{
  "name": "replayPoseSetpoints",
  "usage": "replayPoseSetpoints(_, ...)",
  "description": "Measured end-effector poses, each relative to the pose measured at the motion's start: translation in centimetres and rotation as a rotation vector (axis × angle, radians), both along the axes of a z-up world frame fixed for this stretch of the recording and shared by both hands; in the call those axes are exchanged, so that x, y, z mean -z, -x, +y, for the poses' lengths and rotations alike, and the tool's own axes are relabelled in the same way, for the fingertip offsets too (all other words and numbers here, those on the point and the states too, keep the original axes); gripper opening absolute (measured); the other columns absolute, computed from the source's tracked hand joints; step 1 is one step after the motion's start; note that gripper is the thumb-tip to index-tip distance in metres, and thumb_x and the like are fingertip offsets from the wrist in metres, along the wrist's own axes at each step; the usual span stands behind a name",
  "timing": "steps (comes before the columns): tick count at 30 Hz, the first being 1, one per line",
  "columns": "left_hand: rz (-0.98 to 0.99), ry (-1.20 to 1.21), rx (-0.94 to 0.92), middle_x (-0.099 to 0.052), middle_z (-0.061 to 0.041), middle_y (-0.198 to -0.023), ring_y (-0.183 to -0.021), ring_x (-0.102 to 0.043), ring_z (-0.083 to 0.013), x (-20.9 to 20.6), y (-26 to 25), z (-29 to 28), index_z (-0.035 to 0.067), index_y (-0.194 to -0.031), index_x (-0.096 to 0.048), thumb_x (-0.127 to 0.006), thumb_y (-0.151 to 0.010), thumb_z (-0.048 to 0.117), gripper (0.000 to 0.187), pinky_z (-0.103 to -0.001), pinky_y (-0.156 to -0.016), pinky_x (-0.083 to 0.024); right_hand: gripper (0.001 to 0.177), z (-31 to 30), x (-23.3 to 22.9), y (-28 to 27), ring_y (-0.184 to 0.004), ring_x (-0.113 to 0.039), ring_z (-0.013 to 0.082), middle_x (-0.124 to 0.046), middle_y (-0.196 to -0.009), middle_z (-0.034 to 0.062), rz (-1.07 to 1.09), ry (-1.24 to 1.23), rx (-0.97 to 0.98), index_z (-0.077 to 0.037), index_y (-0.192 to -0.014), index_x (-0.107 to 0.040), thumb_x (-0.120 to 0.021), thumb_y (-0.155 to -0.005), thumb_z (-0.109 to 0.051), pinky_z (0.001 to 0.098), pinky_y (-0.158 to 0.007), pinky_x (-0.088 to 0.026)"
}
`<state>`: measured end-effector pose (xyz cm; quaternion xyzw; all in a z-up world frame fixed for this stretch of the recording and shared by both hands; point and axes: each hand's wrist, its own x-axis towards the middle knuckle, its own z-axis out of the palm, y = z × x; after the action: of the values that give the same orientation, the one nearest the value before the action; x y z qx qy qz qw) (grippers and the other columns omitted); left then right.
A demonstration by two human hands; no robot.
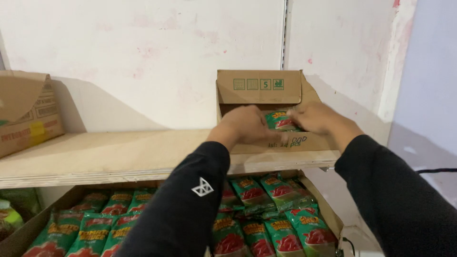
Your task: Wiping sauce packets and placing them into a display box on a shelf.
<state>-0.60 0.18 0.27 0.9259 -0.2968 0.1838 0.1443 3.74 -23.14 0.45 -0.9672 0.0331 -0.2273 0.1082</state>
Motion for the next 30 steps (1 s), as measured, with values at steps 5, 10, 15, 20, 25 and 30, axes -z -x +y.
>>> replayPoseSetpoints(5, -0.149, 0.140, -0.038, -0.078, -0.015, -0.098, -0.104, -0.073, -0.0380, 0.0, -1.9, 1.7, 0.017, -0.101, -0.081, -0.056, -0.089, 0.058, 0.050, -0.050, -0.091, -0.059, 0.037, -0.4, -0.9, 3.4, -0.121, -0.067, 0.0386, -0.078, -0.118, 0.0133, -0.066, 0.055, -0.012, -0.021, -0.119, -0.079, -0.064, -0.090, -0.037, 0.0490, -0.104, -0.051)
replayPoseSetpoints(10, -0.271, 0.093, -0.133, -0.077, -0.011, -0.084, -0.090, -0.076, -0.0354, 0.7, -1.8, 1.7, 0.022, -0.093, -0.082, -0.064, -0.086, 0.053, 0.037, -0.050, -0.078, -0.062, 0.034, -0.9, -0.5, 4.2, -0.117, -0.069, 0.0387, -0.080, -0.114, 0.0147, -0.032, 0.001, -0.052, -0.019, -0.113, -0.082, -0.070, -0.083, -0.030, 0.0476, -0.100, -0.053)
replayPoseSetpoints(15, -0.259, -0.108, -0.241, -0.076, -0.013, -0.079, -0.083, -0.076, -0.0360, 2.2, 0.4, 3.3, 0.015, -0.091, -0.083, -0.071, -0.080, 0.054, 0.043, -0.052, -0.074, -0.062, 0.049, -2.0, 1.8, 4.8, -0.125, -0.064, 0.0422, -0.077, -0.123, 0.0157, 0.034, -0.005, -0.058, -0.016, -0.121, -0.081, -0.060, -0.085, -0.041, 0.0526, -0.105, -0.049)
replayPoseSetpoints(20, -0.244, -0.072, -0.170, -0.076, -0.015, -0.094, -0.095, -0.074, -0.0401, 3.6, -0.7, 4.0, 0.014, -0.110, -0.079, -0.068, -0.088, 0.040, 0.036, -0.055, -0.083, -0.060, 0.050, -1.2, 2.1, 8.5, -0.127, -0.063, 0.0433, -0.075, -0.127, 0.0195, 0.042, 0.136, -0.001, -0.010, -0.124, -0.078, -0.066, -0.079, -0.029, 0.0523, -0.108, -0.049)
replayPoseSetpoints(25, -0.229, -0.006, -0.045, -0.075, -0.018, -0.111, -0.108, -0.071, -0.0425, 4.0, 1.0, 4.0, 0.012, -0.125, -0.072, -0.059, -0.098, 0.033, 0.037, -0.056, -0.093, -0.057, 0.042, -2.4, 2.2, 8.5, -0.115, -0.069, 0.0440, -0.080, -0.109, 0.0209, 0.020, 0.147, 0.008, -0.008, -0.107, -0.082, -0.066, -0.077, -0.033, 0.0512, -0.096, -0.055)
replayPoseSetpoints(30, -0.190, -0.028, -0.046, -0.073, -0.016, -0.114, -0.113, -0.069, -0.0408, 4.3, 1.4, 4.2, 0.011, -0.126, -0.069, -0.055, -0.100, 0.031, 0.035, -0.055, -0.099, -0.055, 0.040, -3.2, 2.4, 7.6, -0.112, -0.071, 0.0425, -0.081, -0.103, 0.0203, 0.018, 0.147, 0.005, -0.011, -0.105, -0.085, -0.067, -0.076, -0.032, 0.0502, -0.095, -0.055)
